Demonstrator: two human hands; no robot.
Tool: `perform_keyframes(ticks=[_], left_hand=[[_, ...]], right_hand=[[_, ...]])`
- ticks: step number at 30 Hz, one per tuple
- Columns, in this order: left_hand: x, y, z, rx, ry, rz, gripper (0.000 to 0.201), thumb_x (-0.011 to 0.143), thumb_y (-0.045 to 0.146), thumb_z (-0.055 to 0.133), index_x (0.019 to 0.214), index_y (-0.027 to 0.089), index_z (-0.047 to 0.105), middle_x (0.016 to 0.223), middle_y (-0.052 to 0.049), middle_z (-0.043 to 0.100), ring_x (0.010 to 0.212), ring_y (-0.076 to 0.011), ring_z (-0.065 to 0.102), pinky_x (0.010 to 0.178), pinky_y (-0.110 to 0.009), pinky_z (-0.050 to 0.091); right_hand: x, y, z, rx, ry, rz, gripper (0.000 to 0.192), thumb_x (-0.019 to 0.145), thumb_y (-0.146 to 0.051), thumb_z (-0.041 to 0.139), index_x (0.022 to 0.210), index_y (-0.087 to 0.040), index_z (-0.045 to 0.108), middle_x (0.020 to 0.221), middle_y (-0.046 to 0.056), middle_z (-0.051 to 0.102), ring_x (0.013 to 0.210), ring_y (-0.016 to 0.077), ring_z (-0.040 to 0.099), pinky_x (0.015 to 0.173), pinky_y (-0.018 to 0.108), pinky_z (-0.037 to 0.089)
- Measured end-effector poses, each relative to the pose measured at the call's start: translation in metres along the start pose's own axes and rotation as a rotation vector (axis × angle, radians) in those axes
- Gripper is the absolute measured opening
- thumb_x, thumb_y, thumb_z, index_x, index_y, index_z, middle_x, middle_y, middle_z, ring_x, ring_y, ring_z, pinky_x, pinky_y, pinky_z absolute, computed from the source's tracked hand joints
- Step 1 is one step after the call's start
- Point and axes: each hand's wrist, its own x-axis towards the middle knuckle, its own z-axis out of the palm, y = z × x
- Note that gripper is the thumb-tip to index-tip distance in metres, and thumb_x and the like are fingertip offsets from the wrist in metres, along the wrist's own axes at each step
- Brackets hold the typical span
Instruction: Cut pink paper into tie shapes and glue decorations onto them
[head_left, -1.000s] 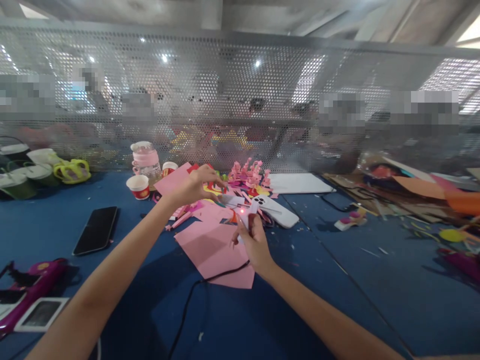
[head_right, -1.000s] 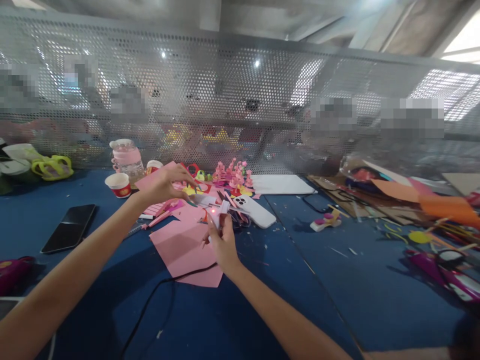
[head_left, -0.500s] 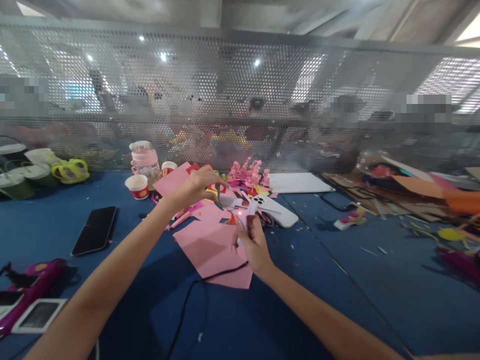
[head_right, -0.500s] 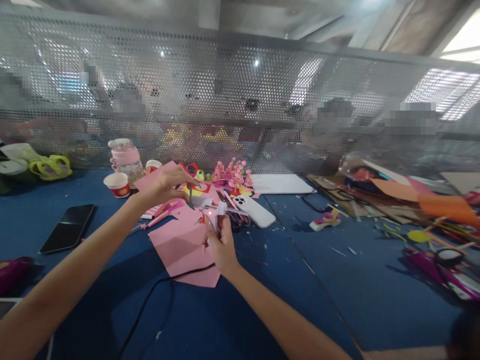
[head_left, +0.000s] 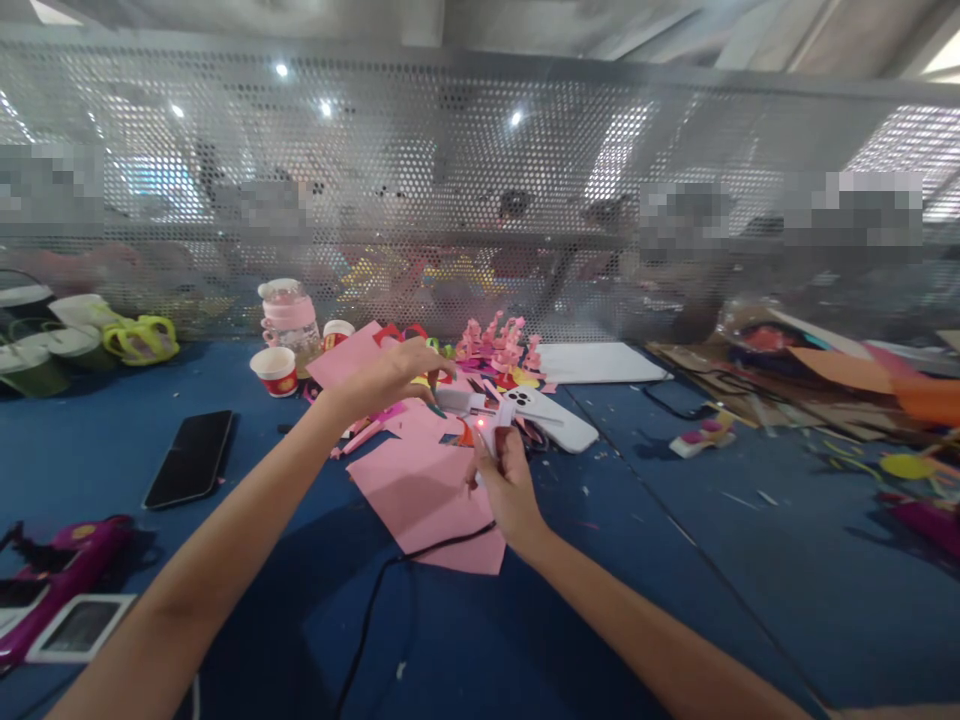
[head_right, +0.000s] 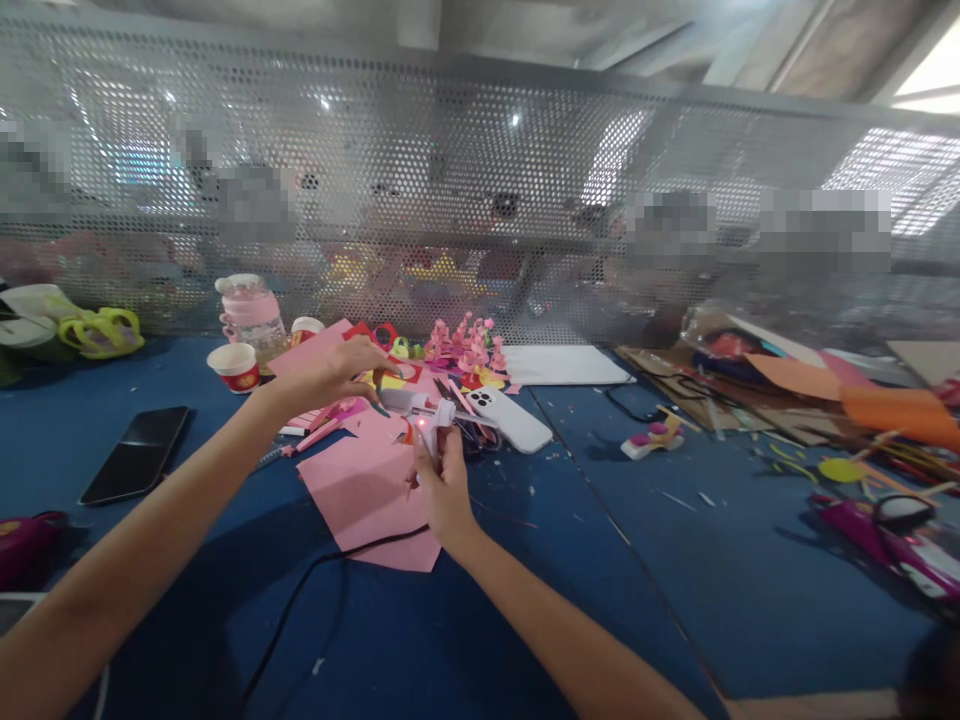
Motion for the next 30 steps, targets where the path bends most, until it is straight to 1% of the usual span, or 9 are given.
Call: perform_keyframes(ticks=[2,5,8,11,15,18,22,26,30], left_hand=[[0.0,0.003,-0.005,-0.013,-0.013,-0.023,0.03,0.069,0.017,0.066,0.098,0.022,0.06,0.076,0.0,0.059,0.079,-0.0144,0.05,0.072,-0.024,0.037],[-0.002,0.008,-0.019,-0.018,0.037,-0.032,0.027,0.069,0.021,0.067,0.096,0.023,0.061,0.074,0.001,0.058,0.076,-0.0136,0.05,0.07,-0.023,0.037],[-0.005,0.008,-0.033,-0.036,0.187,-0.02,0.014,0.073,0.027,0.062,0.086,0.022,0.065,0.079,-0.002,0.057,0.08,-0.0145,0.05,0.072,-0.025,0.038],[-0.008,0.003,-0.039,-0.107,0.359,-0.057,0.015,0.075,0.033,0.059,0.077,0.02,0.066,0.081,-0.004,0.054,0.078,-0.0148,0.05,0.07,-0.027,0.039],[-0.006,-0.011,-0.032,-0.279,0.535,-0.05,0.024,0.071,0.043,0.061,0.07,0.019,0.066,0.074,-0.003,0.052,0.07,-0.0143,0.048,0.065,-0.028,0.038],[-0.002,-0.021,-0.019,-0.392,0.609,-0.062,0.031,0.067,0.049,0.063,0.065,0.019,0.064,0.069,-0.003,0.052,0.066,-0.0145,0.047,0.061,-0.028,0.037],[0.0,-0.033,-0.004,-0.487,0.731,-0.128,0.035,0.061,0.053,0.065,0.061,0.019,0.061,0.062,-0.001,0.051,0.059,-0.0124,0.043,0.054,-0.027,0.033],[0.001,-0.04,0.0,-0.672,0.86,-0.152,0.034,0.056,0.049,0.071,0.056,0.019,0.055,0.056,0.002,0.044,0.053,-0.0093,0.038,0.048,-0.024,0.03],[0.001,-0.043,-0.003,-0.775,0.984,-0.172,0.035,0.049,0.043,0.077,0.051,0.018,0.052,0.065,0.002,0.046,0.057,-0.0073,0.041,0.048,-0.021,0.033]], right_hand=[[0.003,0.001,-0.002,0.002,0.047,-0.006,0.028,0.072,-0.04,0.056,0.087,-0.023,0.04,0.058,-0.011,0.045,0.039,0.0047,0.044,0.038,0.02,0.04],[0.008,0.001,-0.005,0.025,0.1,0.0,0.029,0.072,-0.042,0.056,0.086,-0.024,0.038,0.052,-0.012,0.043,0.036,0.0051,0.043,0.038,0.019,0.039],[0.012,0.001,-0.007,0.047,0.096,0.018,0.03,0.071,-0.043,0.056,0.083,-0.024,0.037,0.046,-0.013,0.041,0.035,0.0059,0.044,0.038,0.019,0.038],[0.012,0.0,-0.008,0.075,0.074,0.039,0.03,0.071,-0.043,0.057,0.083,-0.024,0.037,0.045,-0.013,0.043,0.036,0.0065,0.045,0.038,0.02,0.038],[0.01,0.001,-0.007,0.121,0.02,0.064,0.033,0.07,-0.045,0.059,0.081,-0.024,0.036,0.043,-0.014,0.044,0.034,0.0069,0.045,0.037,0.02,0.037],[0.01,0.001,-0.007,0.157,-0.007,0.077,0.035,0.068,-0.046,0.06,0.079,-0.024,0.035,0.04,-0.013,0.045,0.033,0.0073,0.044,0.035,0.02,0.034],[0.01,-0.002,-0.007,0.22,-0.024,0.125,0.037,0.065,-0.045,0.062,0.079,-0.024,0.035,0.04,-0.013,0.045,0.033,0.008,0.045,0.035,0.019,0.032],[0.012,-0.005,-0.008,0.29,-0.005,0.279,0.041,0.06,-0.045,0.065,0.079,-0.024,0.036,0.04,-0.012,0.045,0.033,0.0071,0.041,0.032,0.016,0.024],[0.014,-0.006,-0.008,0.388,0.022,0.443,0.043,0.055,-0.043,0.068,0.078,-0.024,0.036,0.038,-0.013,0.043,0.03,0.0067,0.038,0.03,0.015,0.017]])
